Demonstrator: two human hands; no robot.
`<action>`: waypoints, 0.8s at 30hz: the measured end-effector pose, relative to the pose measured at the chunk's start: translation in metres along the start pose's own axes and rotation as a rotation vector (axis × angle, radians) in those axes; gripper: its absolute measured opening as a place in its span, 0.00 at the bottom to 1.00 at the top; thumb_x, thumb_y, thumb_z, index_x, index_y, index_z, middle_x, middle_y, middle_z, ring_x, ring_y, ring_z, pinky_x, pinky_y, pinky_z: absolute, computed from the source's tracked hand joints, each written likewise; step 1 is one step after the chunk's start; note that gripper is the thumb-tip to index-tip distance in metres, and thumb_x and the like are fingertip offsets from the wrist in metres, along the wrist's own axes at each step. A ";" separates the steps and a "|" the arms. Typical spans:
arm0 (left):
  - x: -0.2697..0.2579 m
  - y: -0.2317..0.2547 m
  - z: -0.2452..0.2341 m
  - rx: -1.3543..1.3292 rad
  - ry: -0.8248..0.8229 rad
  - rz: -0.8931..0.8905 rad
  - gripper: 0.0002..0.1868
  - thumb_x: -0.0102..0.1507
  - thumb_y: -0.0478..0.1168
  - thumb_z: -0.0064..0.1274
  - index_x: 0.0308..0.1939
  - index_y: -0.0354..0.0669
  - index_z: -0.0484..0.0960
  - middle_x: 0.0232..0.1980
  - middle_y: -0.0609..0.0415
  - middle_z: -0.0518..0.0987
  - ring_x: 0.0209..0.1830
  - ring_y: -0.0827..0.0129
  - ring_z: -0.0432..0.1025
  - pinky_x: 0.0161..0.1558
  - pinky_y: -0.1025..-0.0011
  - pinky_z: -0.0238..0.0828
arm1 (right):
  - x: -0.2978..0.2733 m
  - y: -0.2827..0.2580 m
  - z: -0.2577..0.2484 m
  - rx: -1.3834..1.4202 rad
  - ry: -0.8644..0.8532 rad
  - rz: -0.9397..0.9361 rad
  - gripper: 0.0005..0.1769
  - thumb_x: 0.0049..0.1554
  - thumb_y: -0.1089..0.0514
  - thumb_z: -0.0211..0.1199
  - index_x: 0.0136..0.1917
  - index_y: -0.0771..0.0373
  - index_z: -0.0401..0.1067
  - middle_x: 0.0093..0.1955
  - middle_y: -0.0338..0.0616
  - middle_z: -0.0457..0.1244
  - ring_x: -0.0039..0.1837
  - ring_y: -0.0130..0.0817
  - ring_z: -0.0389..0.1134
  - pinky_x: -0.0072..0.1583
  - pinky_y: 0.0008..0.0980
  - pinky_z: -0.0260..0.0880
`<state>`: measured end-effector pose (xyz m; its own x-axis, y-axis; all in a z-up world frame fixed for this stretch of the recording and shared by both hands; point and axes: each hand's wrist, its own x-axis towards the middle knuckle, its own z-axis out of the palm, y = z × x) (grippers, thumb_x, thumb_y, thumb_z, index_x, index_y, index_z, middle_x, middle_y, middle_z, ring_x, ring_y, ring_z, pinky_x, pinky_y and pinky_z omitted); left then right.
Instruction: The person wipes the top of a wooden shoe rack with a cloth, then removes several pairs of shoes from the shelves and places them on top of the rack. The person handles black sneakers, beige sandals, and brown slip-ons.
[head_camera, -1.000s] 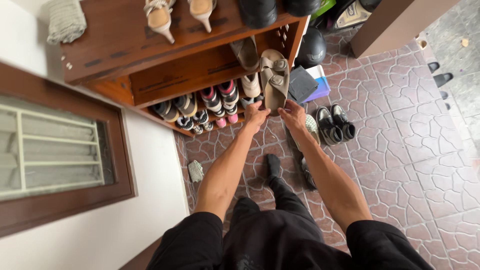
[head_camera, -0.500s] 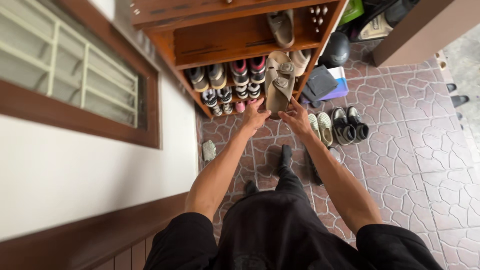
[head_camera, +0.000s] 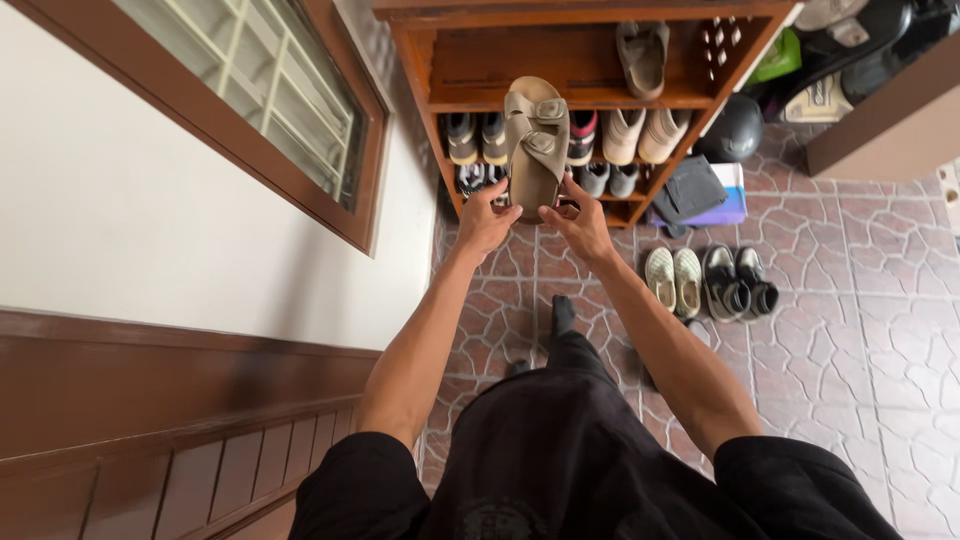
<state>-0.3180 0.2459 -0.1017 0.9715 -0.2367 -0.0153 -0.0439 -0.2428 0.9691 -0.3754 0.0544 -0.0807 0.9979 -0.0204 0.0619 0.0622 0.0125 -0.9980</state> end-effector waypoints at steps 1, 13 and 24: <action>0.001 0.007 -0.007 -0.011 0.015 0.040 0.34 0.60 0.31 0.63 0.70 0.31 0.69 0.64 0.45 0.78 0.43 0.72 0.78 0.44 0.74 0.79 | 0.005 -0.004 0.004 0.023 -0.020 -0.030 0.45 0.60 0.60 0.69 0.83 0.71 0.51 0.69 0.56 0.63 0.54 0.28 0.66 0.55 0.28 0.73; 0.040 0.058 -0.066 0.012 0.020 0.266 0.39 0.60 0.28 0.65 0.73 0.29 0.65 0.67 0.42 0.75 0.48 0.69 0.79 0.49 0.72 0.81 | 0.077 -0.055 0.026 0.050 -0.097 -0.124 0.45 0.63 0.55 0.68 0.83 0.71 0.49 0.61 0.40 0.67 0.56 0.24 0.68 0.57 0.26 0.72; 0.138 0.073 -0.100 -0.024 0.015 0.312 0.38 0.59 0.23 0.61 0.72 0.28 0.65 0.64 0.43 0.78 0.49 0.68 0.79 0.50 0.72 0.82 | 0.174 -0.061 0.041 -0.066 -0.027 -0.094 0.42 0.63 0.57 0.65 0.82 0.72 0.49 0.60 0.47 0.67 0.49 0.24 0.66 0.54 0.29 0.73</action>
<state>-0.1639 0.2900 -0.0084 0.9154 -0.2819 0.2872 -0.3351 -0.1384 0.9320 -0.2051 0.0907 -0.0086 0.9880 0.0087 0.1544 0.1546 -0.0537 -0.9865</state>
